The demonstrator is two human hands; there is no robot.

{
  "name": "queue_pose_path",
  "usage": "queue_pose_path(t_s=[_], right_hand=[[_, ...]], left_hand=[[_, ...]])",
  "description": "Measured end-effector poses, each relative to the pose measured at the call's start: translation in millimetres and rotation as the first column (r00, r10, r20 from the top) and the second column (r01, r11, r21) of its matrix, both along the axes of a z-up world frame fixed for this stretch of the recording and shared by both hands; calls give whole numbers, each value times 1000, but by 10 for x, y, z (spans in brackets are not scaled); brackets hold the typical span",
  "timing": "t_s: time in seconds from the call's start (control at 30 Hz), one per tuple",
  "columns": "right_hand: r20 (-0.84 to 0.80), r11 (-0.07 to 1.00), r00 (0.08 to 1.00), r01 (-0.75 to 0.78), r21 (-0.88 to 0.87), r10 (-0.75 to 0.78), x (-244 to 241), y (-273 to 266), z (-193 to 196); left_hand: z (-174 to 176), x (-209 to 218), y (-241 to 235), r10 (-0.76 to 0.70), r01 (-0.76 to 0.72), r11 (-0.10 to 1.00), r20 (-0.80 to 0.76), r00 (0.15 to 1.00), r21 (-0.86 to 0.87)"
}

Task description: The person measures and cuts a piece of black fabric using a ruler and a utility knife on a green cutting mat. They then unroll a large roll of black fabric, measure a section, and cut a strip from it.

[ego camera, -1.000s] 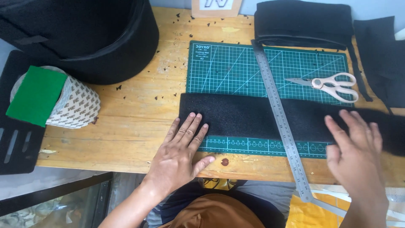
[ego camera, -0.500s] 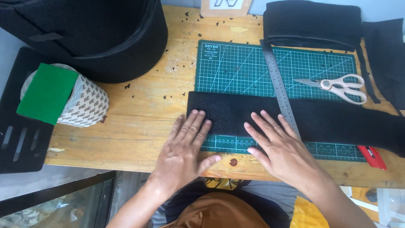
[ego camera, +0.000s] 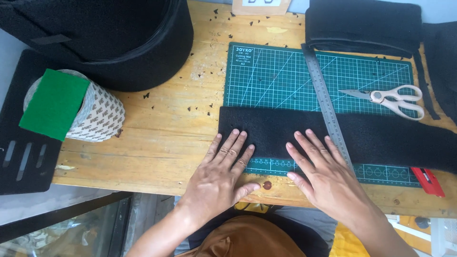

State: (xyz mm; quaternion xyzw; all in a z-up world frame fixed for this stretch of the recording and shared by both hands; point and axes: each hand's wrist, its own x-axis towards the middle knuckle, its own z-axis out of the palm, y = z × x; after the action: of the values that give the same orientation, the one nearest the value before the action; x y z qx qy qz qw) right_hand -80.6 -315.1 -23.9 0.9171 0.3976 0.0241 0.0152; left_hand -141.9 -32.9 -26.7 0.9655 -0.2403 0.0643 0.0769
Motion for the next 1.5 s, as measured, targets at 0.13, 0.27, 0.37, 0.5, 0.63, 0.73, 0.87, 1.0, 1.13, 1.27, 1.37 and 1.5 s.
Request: queue_pose_path(t_s=[0.13,0.27,0.37,0.5,0.63,0.73,0.87,1.0,1.13,1.27,1.37,1.5], right_hand=[[14,1000,1000,14,-17,-13,-61,-80,-8],[4,1000,1000,-3,-7,3,-61,-98,23],[-45,999,999,-30,-14,29,34,-20,160],[26,997,999,-23,-71,25,193,269,185],[-202,933,919,-301,197,339,111,535,381],[-196,902,901,-326,282,387,45,445,402],[-9,933,999,38,359,-38,33,-16,619],[64,790,853,448,419,-517,-209,-976,222],[94,590,685,541,599,-723,-518,-1497,-171],[345,691,605,552,467,-717,-589,-1579,-254],[218,604,570,686,405,-793,-525,-1479,-89],[133,564,562,726,393,-817,-516,-1568,-210]], left_hand=[[122,-2,-2,13,-18,963,-19,1000,-267],[101,7,-6,73,-82,961,-45,996,-264],[78,11,-15,77,-86,950,-41,996,-299],[99,8,-24,77,-71,939,6,997,-338],[85,3,0,68,-66,950,-5,998,-306],[97,6,0,64,-61,941,-1,998,-331],[110,31,4,50,-52,946,-14,999,-320],[73,39,4,25,-27,946,-10,1000,-323],[49,45,-17,42,-42,958,-5,999,-284],[27,42,-30,54,-55,965,-10,998,-255],[45,38,-50,55,-49,965,17,998,-259],[35,45,-65,57,-49,965,25,998,-258]])
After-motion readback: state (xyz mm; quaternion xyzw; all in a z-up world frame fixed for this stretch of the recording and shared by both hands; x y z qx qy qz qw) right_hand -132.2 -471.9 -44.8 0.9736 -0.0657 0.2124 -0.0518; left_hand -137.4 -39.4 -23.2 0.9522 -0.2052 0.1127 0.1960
